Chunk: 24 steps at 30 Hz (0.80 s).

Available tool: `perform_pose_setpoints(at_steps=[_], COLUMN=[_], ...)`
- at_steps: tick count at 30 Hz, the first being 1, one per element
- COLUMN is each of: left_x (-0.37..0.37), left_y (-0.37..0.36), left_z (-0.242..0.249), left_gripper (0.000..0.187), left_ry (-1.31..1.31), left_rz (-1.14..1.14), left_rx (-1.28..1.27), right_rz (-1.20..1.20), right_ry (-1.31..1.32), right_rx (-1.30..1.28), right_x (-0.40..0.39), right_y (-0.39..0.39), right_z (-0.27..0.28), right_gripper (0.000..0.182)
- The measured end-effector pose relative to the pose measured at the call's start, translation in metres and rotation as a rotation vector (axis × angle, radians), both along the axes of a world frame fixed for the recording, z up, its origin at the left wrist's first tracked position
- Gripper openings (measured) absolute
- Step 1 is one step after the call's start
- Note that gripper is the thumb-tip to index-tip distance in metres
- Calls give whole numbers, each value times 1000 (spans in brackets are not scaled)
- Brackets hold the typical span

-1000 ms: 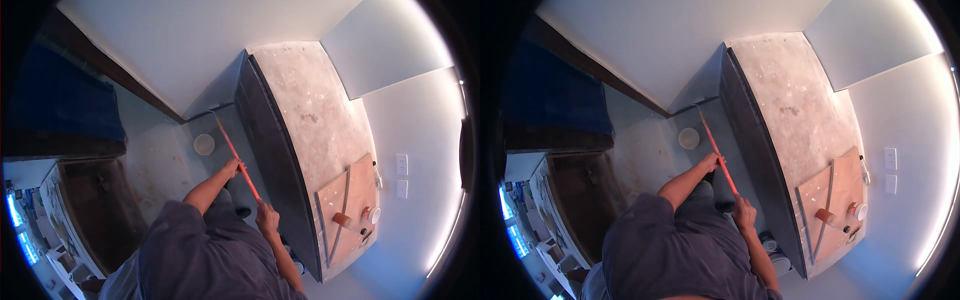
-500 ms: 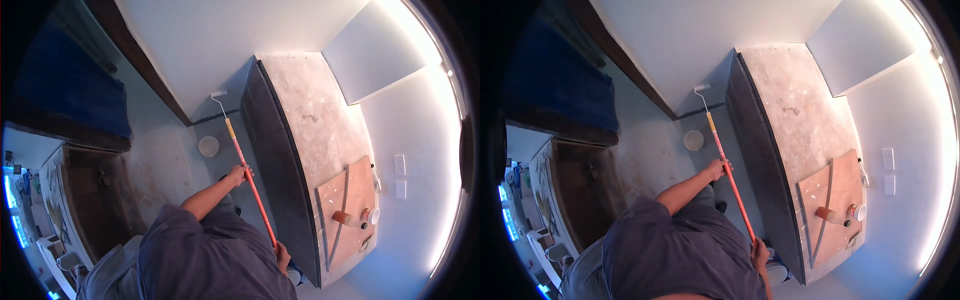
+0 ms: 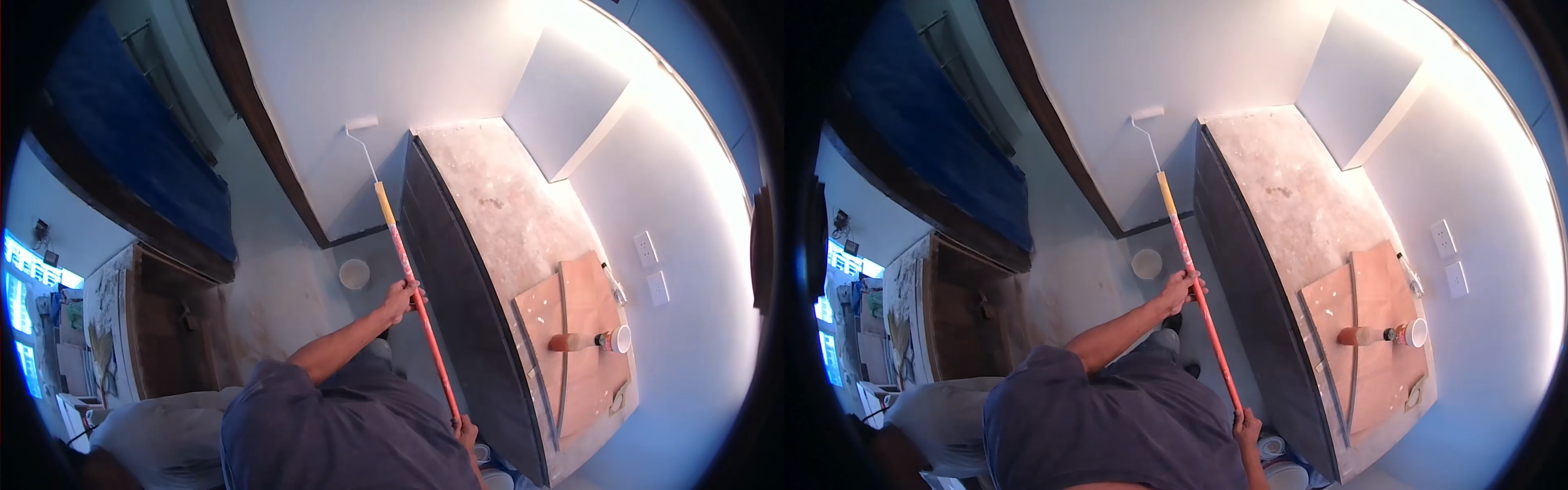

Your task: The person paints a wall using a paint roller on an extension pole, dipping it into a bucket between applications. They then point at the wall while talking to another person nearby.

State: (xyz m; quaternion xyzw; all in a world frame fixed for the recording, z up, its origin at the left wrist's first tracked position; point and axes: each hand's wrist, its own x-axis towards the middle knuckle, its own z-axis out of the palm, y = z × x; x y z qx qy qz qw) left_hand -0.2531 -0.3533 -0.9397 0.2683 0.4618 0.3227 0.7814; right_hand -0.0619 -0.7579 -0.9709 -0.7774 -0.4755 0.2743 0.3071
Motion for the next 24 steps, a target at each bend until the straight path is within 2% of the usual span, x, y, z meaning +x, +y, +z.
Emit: perform_pose_setpoints(at_steps=[7, 18, 20, 22, 24], left_x=[2, -14, -16, -14, -11], left_y=[12, 73, 74, 76, 70], left_z=[90, 235, 236, 226, 197], left_gripper=[25, 26, 26, 27, 27], left_ry=[-1, -73, -53, -43, -15], left_rz=[52, 146, 149, 135, 125], left_rx=[266, 619, 638, 644, 578], right_rz=[64, 123, 140, 178, 208], right_ry=[71, 399, 435, 326, 239], right_rx=[104, 198, 166, 133, 62], right_x=[9, -11, -17, -11, -2], right_y=[37, 145, 155, 153, 139], right_z=[3, 99, 112, 96, 72], right_gripper=[29, 38, 42, 46, 49])
